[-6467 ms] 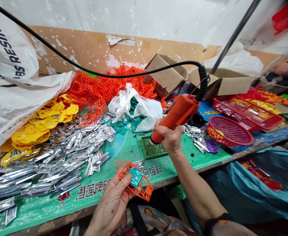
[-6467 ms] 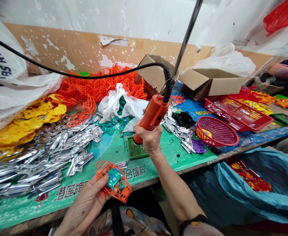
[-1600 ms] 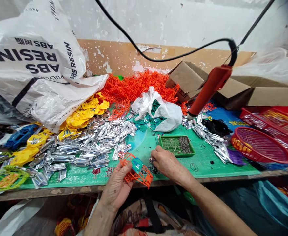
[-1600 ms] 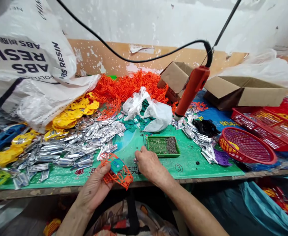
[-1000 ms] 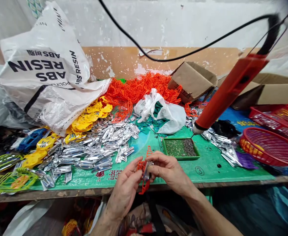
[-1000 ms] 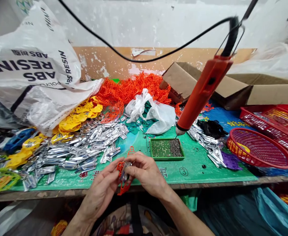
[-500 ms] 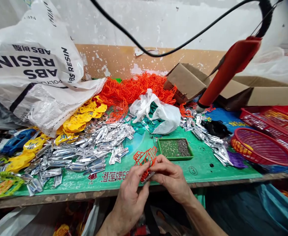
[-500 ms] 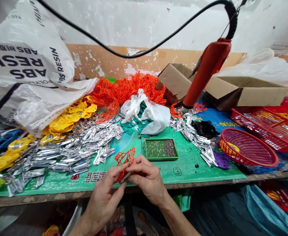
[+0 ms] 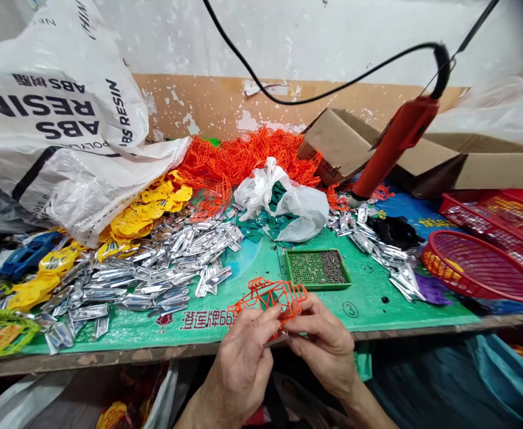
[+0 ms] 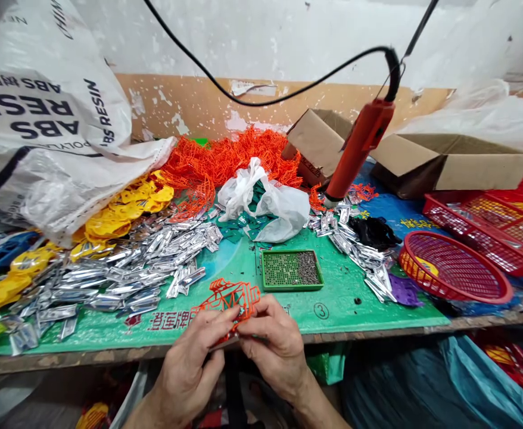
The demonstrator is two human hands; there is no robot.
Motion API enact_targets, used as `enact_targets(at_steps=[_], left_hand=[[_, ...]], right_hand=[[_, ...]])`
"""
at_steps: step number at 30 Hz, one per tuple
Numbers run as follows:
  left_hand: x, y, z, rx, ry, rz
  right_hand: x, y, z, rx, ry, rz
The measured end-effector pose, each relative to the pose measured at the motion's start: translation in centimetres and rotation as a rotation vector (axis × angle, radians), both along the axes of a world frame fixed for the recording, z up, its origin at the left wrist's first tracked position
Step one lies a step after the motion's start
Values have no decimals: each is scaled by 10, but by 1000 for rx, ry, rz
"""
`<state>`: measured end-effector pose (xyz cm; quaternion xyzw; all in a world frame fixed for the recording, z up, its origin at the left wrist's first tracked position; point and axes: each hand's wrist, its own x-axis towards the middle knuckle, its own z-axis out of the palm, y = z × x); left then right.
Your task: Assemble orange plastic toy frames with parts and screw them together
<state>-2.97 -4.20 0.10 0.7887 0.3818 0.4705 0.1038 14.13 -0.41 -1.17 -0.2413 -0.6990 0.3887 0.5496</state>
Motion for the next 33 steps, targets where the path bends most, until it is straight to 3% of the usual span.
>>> enact_targets(at_steps=[16,33], left_hand=[[-1,0,8,-33,6,-31],[-3,1,-2,11,66,-22]], right_hand=[[4,0,-4,47,-35,11],[5,-1,-12,-110,51,74]])
